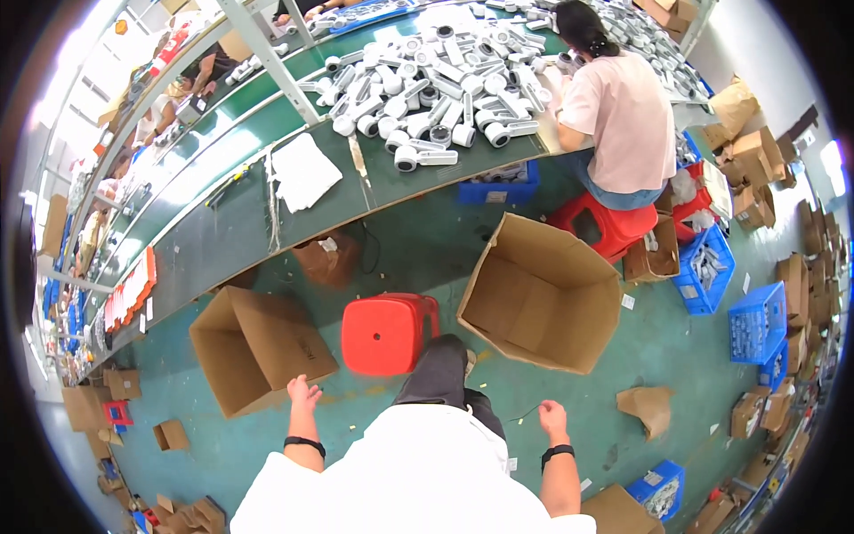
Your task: The person bags handheld fans by hand, places them into a cardboard box, and then moves the full box across the floor. After retrieving an empty box, they return to the workstation to bag more fans and place them into the new box.
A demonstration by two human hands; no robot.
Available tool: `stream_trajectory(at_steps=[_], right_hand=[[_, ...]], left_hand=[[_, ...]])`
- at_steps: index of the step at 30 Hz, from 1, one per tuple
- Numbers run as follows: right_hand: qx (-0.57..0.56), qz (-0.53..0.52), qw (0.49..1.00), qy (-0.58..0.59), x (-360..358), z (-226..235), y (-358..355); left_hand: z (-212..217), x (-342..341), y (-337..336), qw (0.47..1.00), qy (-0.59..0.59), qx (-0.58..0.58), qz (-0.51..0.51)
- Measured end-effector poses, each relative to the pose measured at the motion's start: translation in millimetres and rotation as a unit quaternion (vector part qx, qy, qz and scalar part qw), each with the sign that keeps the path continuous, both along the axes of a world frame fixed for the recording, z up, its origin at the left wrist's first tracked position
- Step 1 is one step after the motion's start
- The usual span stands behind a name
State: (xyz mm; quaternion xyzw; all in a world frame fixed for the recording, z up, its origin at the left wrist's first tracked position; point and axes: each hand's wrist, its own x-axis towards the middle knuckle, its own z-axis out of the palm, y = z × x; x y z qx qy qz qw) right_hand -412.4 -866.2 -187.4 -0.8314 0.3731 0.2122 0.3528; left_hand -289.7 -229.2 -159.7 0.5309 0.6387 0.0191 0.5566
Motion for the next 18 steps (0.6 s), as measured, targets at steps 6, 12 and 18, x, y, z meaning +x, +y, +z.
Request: stream_trajectory(at_steps=[6, 12, 18], right_hand=[[0.093, -0.137, 0.986, 0.030, -68.8, -64.9, 1.1], [0.093, -0.149, 0.984, 0.031, -132.0, -105.4, -0.2], [0.116, -0.170, 0.974, 0.091, -73.0, -57.1, -14.9]], left_hand=[[34.9, 53.7, 3.3, 0.997, -0.017, 0.037, -0.065], [39.6, 95.4, -47.6, 0.987, -0.073, 0.025, -0.139], [10.8, 81.8, -49.0, 0.990, -0.063, 0.011, -0.122]])
